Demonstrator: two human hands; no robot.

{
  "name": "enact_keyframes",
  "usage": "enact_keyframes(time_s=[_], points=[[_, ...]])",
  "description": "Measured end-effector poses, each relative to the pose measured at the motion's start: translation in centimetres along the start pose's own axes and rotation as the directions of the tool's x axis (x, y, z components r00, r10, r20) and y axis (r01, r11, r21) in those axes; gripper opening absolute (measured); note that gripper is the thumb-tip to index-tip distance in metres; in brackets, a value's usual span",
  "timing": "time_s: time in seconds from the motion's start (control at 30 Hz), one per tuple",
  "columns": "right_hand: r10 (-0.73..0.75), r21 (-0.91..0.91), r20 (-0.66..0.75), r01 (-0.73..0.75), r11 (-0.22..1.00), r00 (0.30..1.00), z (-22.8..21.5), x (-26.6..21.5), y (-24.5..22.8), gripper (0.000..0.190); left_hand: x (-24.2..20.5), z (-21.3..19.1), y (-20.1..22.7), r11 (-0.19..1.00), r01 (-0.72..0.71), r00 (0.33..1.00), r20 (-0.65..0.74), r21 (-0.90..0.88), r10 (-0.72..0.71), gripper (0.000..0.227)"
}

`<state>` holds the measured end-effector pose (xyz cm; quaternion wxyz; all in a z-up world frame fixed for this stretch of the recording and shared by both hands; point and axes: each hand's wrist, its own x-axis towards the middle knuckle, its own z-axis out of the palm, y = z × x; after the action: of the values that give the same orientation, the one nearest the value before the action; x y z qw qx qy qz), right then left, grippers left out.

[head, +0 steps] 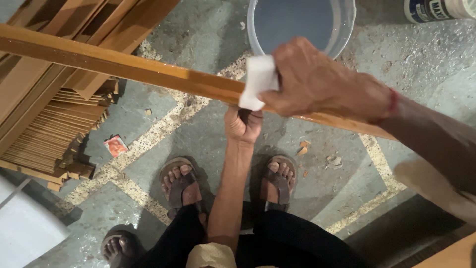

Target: The person applies a clear liquid finish to a long wooden plank using a white foam applicator. They repeatedly dip the applicator into a bucket of liquid and wipe it along the length of the plank, ensuring even coverage on the surface.

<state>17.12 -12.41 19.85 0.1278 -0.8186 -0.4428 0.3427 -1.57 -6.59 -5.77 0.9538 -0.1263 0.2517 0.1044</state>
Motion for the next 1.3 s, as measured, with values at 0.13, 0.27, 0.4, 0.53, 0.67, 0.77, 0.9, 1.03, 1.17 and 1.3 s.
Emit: enact_keyframes(time_s=[0.13, 0.27, 0.4, 0.53, 0.67, 0.77, 0.9, 1.03, 1.17, 1.3], points=[[0.164, 0.008, 0.194, -0.169, 0.986, 0.967, -0.6, -2.8, 0.4, 0.038, -0.1, -0.3, 0.0, 0.990, 0.089, 0.976, 0.209, -0.107, -0.065, 0.015], [0.404, -0.208, 0.506, -0.347, 0.914, 0.762, -2.2, -3.9, 0.0, 0.029, -0.5, 0.1, -0.2, 0.998, -0.012, 0.993, 0.114, -0.060, 0.019, 0.014], [0.137, 0.056, 0.184, -0.149, 0.987, 0.973, -4.0, -1.9, -0.1, 0.045, -0.4, 1.0, -0.2, 0.997, -0.003, 0.994, 0.106, -0.075, 0.011, 0.017], [0.058, 0.058, 0.006, -0.058, 0.997, 0.998, -1.2, 1.8, -0.4, 0.049, -0.4, 0.9, 0.0, 0.998, -0.031, 0.999, 0.038, -0.049, 0.033, 0.029], [-0.119, -0.027, -0.120, 0.116, 0.993, 0.986, 1.1, 2.2, 0.1, 0.053, -0.1, 0.2, 0.1, 0.999, 0.009, 0.996, 0.088, -0.044, -0.005, 0.028], [0.028, -0.135, 0.070, -0.018, 0.991, 0.997, 0.2, -0.1, 0.8, 0.049, -0.4, -0.3, 0.2, 0.994, 0.058, 0.978, 0.203, -0.089, -0.039, 0.021], [0.353, -0.062, 0.290, -0.350, 0.935, 0.890, -1.5, -2.9, 0.7, 0.042, -0.6, 0.1, -0.1, 0.996, -0.010, 0.997, 0.074, -0.085, 0.016, 0.017], [0.524, -0.170, 0.494, -0.514, 0.841, 0.694, -1.9, -4.7, 0.2, 0.031, -0.7, 1.1, 0.1, 0.996, -0.025, 0.994, 0.104, -0.090, 0.035, 0.016], [0.515, -0.260, 0.602, -0.460, 0.849, 0.610, -3.4, -7.0, 0.4, 0.029, -1.0, 2.4, 0.8, 0.997, -0.078, 0.988, 0.131, 0.009, 0.076, 0.020], [0.197, -0.044, -0.006, -0.197, 0.979, 0.980, -7.5, -7.5, 2.9, 0.043, -1.6, 4.0, 1.5, 0.996, -0.051, 0.984, 0.169, -0.075, 0.064, 0.027]])
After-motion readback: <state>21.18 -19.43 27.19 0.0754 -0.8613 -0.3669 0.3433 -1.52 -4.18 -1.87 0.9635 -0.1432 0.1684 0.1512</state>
